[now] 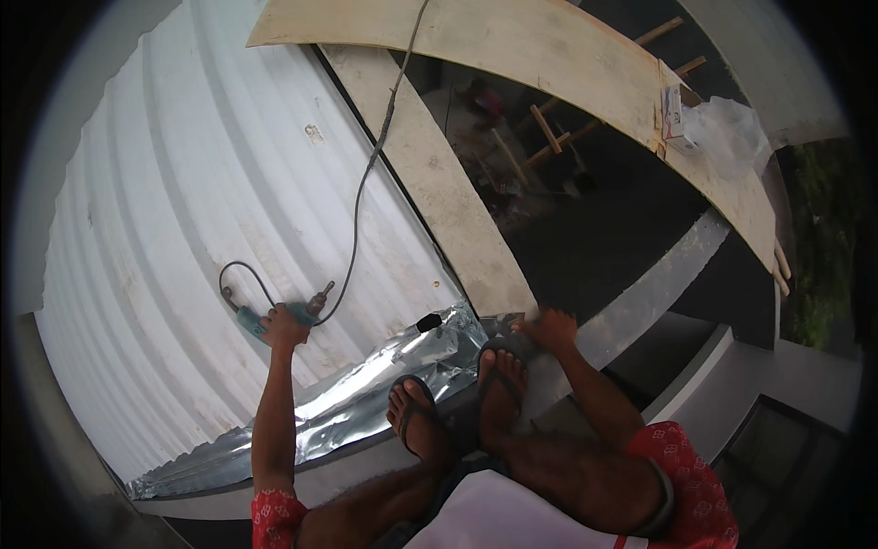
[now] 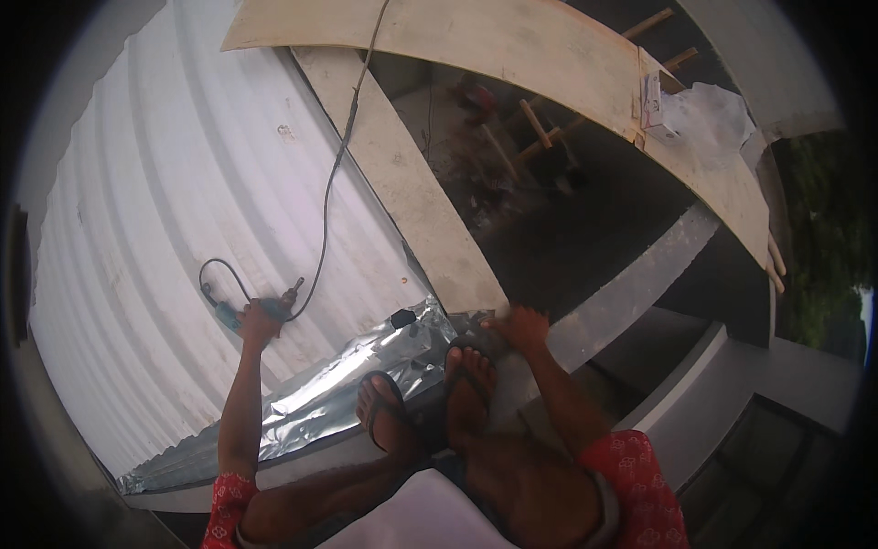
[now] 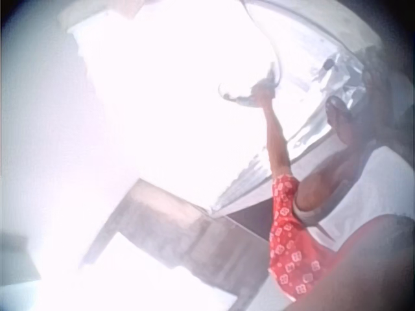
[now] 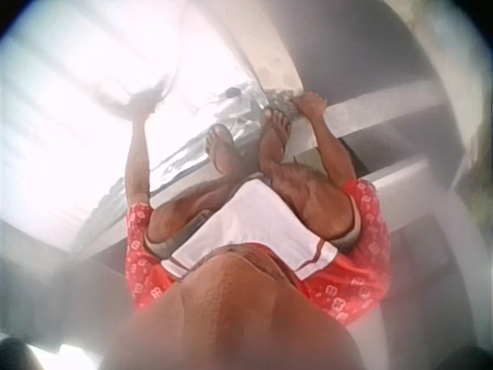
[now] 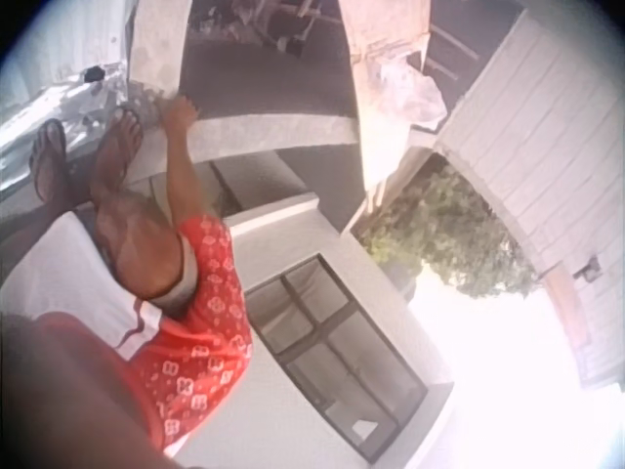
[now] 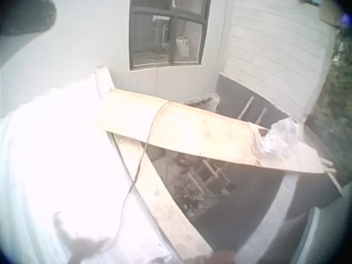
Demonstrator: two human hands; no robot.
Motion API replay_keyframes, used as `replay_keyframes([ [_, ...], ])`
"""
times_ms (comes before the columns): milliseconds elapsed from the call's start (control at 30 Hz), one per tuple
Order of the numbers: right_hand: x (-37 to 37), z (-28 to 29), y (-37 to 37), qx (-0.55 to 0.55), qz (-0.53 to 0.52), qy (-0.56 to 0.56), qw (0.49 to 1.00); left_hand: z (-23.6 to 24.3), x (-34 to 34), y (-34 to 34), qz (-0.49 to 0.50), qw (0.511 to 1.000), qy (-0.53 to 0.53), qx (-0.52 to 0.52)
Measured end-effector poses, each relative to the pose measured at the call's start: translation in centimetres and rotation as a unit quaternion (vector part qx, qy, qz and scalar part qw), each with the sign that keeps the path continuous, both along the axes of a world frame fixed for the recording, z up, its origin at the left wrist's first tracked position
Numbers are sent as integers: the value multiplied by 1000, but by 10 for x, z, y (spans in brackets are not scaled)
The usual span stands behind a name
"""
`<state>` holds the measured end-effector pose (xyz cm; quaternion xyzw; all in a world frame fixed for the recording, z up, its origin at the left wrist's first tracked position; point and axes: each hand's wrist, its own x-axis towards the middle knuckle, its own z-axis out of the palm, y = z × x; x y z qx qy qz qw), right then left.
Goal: The person uses a drill to make holes in a metal roof sheet and structural support, then applies sealant tape and secures metal flashing to the edge.
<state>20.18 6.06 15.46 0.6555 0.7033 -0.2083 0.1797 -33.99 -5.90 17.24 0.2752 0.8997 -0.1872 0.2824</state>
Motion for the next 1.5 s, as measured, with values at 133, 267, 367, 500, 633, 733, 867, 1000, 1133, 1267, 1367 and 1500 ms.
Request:
replay_keyframes([
  [133,-7,2,8,-64,1,4,998,-4,-9,-7,-22,1000,11,-15],
  [267,-2,0,4,-48,2,-23,999,-1,4,1,-3,1000,2,0],
  [367,-5,2,6,-61,-4,-23,998,5,1,1,-17,1000,3,-8],
  [500,-2,-2,5,-57,1,-21,998,12,5,5,-15,1000,-7,-21],
  [633,-4,-2,5,-54,4,-20,998,12,4,4,-6,1000,-5,-14],
  [733,-4,-1,5,-50,4,-17,999,11,4,4,-7,1000,0,-9],
  [867,-3,-2,4,-22,16,-12,1000,10,5,4,-4,1000,3,-11],
  [1000,-7,0,7,-57,11,-30,998,9,2,2,-5,1000,-1,-9],
  [1133,-2,-4,6,-57,10,-27,998,5,3,2,-3,1000,4,-3],
  [1267,-4,-4,7,-62,10,-30,998,4,-3,-2,-9,1000,-3,-4],
  [1367,-6,-2,6,-54,6,-15,998,0,-5,-5,-9,1000,-4,10],
  [1500,-4,-1,6,-54,5,-23,998,3,-1,0,-9,1000,-4,-5],
])
